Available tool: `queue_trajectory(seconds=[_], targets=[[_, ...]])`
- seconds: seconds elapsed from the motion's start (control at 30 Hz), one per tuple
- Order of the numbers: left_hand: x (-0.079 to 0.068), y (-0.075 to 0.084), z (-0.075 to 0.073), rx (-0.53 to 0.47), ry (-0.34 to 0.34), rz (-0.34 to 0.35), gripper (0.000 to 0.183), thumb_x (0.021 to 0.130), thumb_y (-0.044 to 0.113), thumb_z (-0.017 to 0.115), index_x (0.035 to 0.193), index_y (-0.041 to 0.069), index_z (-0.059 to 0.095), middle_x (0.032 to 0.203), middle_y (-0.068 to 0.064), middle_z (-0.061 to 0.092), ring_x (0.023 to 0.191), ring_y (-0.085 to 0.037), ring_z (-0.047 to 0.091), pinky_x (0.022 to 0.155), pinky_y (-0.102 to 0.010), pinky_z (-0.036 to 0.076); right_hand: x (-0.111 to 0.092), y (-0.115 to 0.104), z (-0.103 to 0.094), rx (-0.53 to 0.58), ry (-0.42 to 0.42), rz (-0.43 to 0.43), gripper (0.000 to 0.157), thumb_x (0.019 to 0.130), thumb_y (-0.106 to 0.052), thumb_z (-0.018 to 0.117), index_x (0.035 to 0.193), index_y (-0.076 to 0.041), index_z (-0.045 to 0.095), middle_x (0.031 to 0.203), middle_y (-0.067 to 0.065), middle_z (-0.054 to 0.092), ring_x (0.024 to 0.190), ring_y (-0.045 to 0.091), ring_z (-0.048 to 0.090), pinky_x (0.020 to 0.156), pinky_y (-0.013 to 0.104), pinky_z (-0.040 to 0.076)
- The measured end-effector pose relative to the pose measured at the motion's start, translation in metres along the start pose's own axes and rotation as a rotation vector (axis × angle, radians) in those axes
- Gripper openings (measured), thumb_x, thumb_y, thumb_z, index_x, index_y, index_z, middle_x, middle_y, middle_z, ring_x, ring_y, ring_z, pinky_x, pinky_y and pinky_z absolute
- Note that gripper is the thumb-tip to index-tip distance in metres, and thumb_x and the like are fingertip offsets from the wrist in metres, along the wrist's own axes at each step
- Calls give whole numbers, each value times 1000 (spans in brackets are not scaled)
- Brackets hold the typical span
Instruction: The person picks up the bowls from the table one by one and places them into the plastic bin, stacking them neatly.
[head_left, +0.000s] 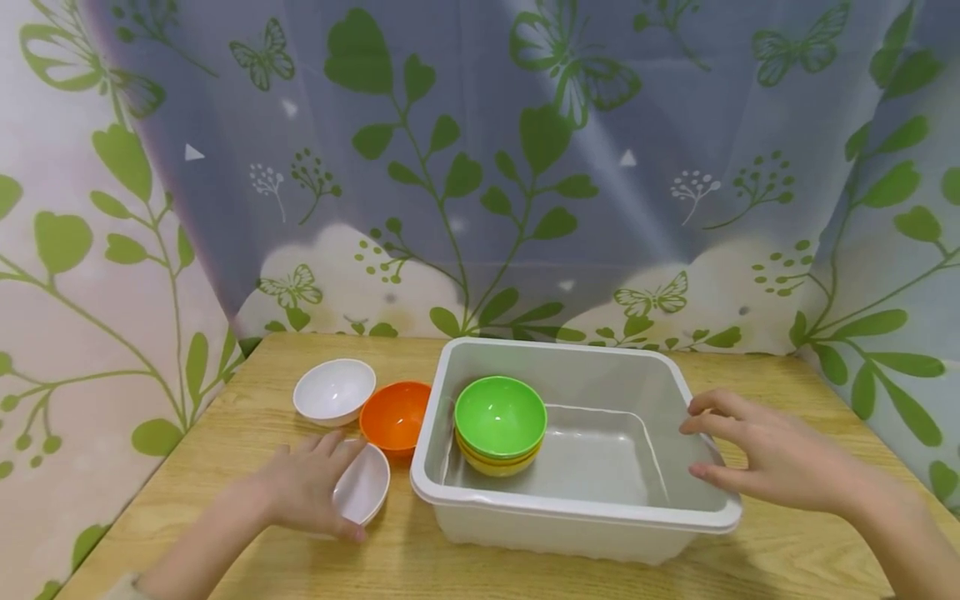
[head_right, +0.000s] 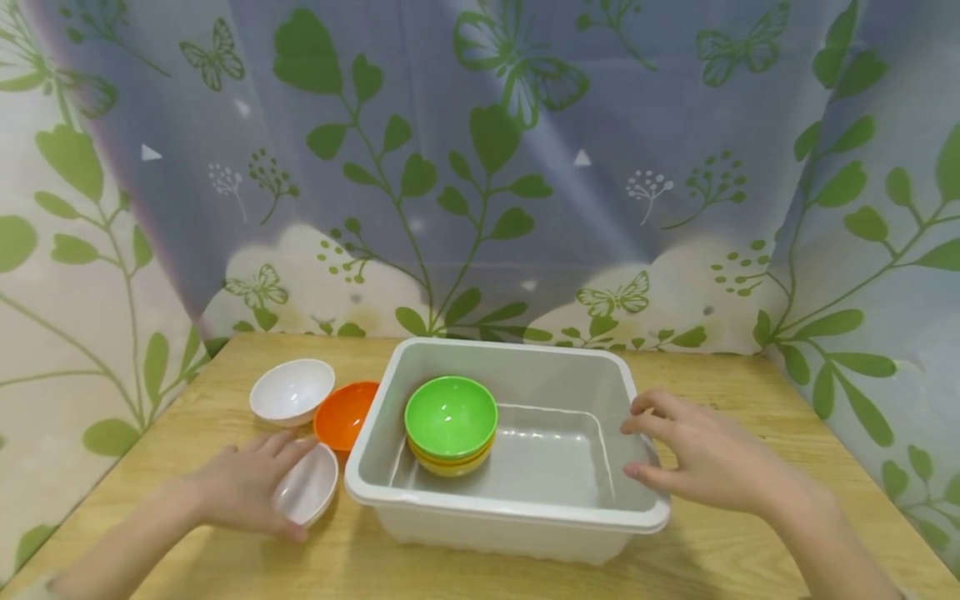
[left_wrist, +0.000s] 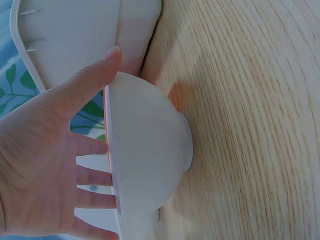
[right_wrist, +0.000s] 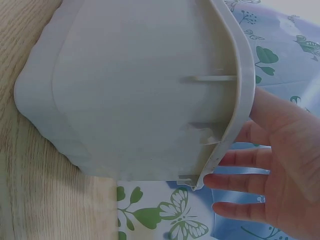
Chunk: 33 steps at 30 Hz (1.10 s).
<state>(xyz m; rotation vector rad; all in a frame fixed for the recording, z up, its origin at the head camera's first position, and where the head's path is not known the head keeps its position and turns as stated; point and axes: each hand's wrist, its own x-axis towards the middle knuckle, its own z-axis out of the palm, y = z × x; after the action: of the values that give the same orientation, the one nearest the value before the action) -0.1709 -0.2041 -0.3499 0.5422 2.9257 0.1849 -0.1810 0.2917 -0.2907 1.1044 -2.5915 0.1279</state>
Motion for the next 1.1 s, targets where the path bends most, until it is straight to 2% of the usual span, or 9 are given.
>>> queue_trajectory(seconds=[0.23, 0.47, 0.7, 0.83, 0.9, 1.03, 1.1], targets=[[1, 2, 0, -21, -10, -4, 111, 53, 70, 72, 137, 4, 41, 134, -26, 39, 117, -48, 39, 81, -67, 35, -1, -1, 1, 25, -14, 14, 31, 78, -36, 73, 103, -19, 65, 112, -5, 50, 79, 3, 53, 59, 25, 44], [1, 2, 0, -58, -11, 6, 109, 54, 66, 75, 137, 6, 40, 134, -27, 37, 116, -49, 40, 81, -66, 36, 0, 0, 3, 5, 13, -17, 35, 76, -35, 75, 104, -17, 65, 111, -6, 51, 89, 8, 53, 68, 31, 47], [2, 1, -1, -91, -48, 1, 110, 54, 63, 77, 139, 6, 38, 136, -31, 33, 117, -53, 36, 85, -65, 35, -3, 4, 1, 19, 32, -26, 39, 72, -33, 78, 105, -18, 64, 110, -5, 52, 94, 14, 54, 73, 36, 48], [4, 0, 1, -69, -33, 12, 110, 54, 62, 76, 139, 3, 38, 135, -31, 35, 117, -52, 37, 87, -63, 36, -3, 7, -1, 30, 55, -29, 31, 72, -28, 79, 99, -21, 64, 105, -10, 53, 90, 11, 55, 70, 32, 49], [3, -1, 2, -54, -19, 20, 109, 55, 63, 75, 138, 3, 38, 134, -30, 36, 116, -50, 38, 88, -61, 36, -4, 8, -1, 44, 70, -36, 28, 72, -25, 79, 96, -24, 64, 104, -12, 53, 89, 9, 55, 71, 26, 47], [-1, -5, 1, -45, 21, 48, 105, 56, 63, 74, 137, 4, 41, 132, -28, 40, 115, -48, 40, 87, -60, 37, -5, 11, -1, 62, 99, -53, 27, 72, -20, 79, 94, -26, 63, 103, -15, 54, 90, 7, 56, 77, 14, 41], [-4, -7, -1, -49, 40, 67, 102, 57, 61, 74, 136, 5, 43, 131, -26, 42, 114, -47, 42, 85, -59, 39, -5, 11, -1, 59, 100, -54, 27, 72, -20, 78, 94, -26, 64, 103, -14, 55, 91, 8, 56, 79, 13, 39]])
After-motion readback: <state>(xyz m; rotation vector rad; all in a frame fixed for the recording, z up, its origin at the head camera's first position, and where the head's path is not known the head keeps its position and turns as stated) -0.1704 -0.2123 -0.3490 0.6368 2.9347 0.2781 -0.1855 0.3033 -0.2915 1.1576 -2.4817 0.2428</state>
